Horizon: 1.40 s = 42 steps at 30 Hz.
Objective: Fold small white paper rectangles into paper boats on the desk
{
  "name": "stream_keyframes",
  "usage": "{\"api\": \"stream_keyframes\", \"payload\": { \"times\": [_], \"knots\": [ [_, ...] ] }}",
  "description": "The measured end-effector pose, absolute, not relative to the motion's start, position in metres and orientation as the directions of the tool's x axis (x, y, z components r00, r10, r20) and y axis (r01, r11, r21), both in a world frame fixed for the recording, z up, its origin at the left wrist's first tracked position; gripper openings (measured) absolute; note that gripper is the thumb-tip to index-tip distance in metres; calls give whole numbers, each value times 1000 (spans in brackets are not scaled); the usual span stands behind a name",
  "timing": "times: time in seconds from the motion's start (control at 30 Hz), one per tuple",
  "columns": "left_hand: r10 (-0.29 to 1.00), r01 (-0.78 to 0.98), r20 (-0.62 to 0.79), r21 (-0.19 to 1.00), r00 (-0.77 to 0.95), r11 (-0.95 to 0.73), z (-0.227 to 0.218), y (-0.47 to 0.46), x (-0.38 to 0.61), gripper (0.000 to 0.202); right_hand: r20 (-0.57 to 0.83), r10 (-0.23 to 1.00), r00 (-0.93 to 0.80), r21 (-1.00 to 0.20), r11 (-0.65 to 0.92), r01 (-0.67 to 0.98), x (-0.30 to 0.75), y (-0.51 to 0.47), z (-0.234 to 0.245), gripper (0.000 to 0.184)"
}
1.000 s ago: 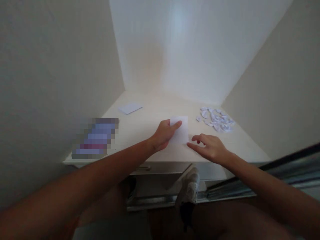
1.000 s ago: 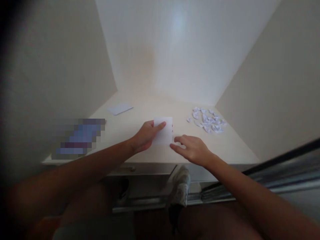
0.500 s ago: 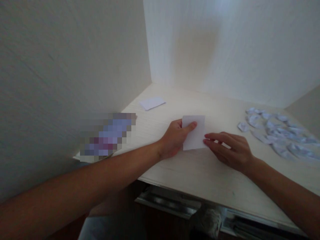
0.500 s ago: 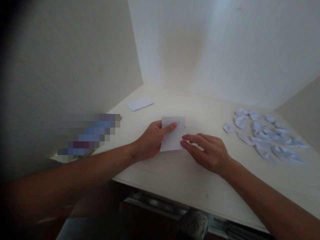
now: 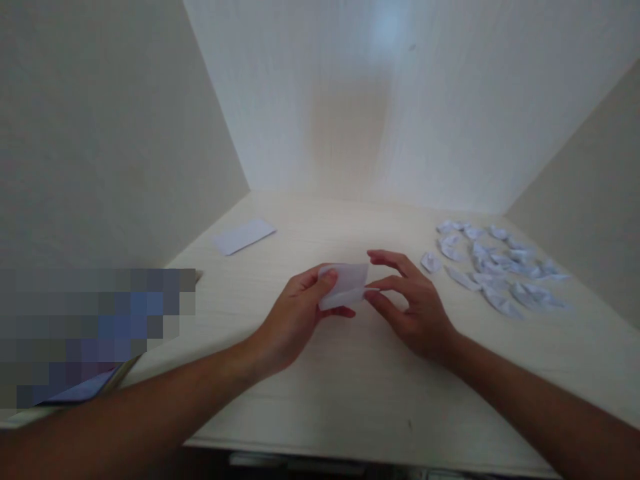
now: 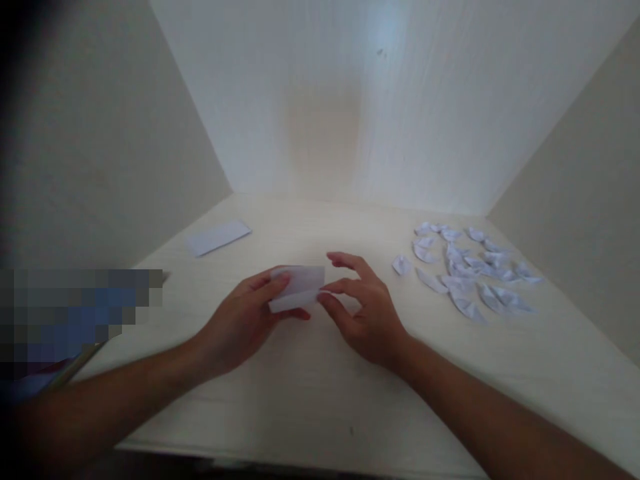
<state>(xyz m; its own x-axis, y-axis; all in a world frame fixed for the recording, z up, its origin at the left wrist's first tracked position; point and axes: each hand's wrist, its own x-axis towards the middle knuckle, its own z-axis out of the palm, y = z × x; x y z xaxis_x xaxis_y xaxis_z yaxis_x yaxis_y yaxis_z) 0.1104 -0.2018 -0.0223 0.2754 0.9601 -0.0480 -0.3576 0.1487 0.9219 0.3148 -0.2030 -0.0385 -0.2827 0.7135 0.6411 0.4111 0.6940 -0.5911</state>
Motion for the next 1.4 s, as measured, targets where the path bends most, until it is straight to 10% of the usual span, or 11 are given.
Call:
{"api": "stream_keyframes", "payload": {
  "times": [0.37, 1.4],
  "knots": [
    [967, -261, 64, 965, 248, 3, -20, -204, 109, 38, 292, 956, -14, -949, 291, 118, 306, -202, -31, 10],
    [982, 136, 183, 973, 46, -188, -6, -201, 104, 20, 227, 974, -3, -974, 227, -11, 310, -210, -18, 16]
  ]
}}
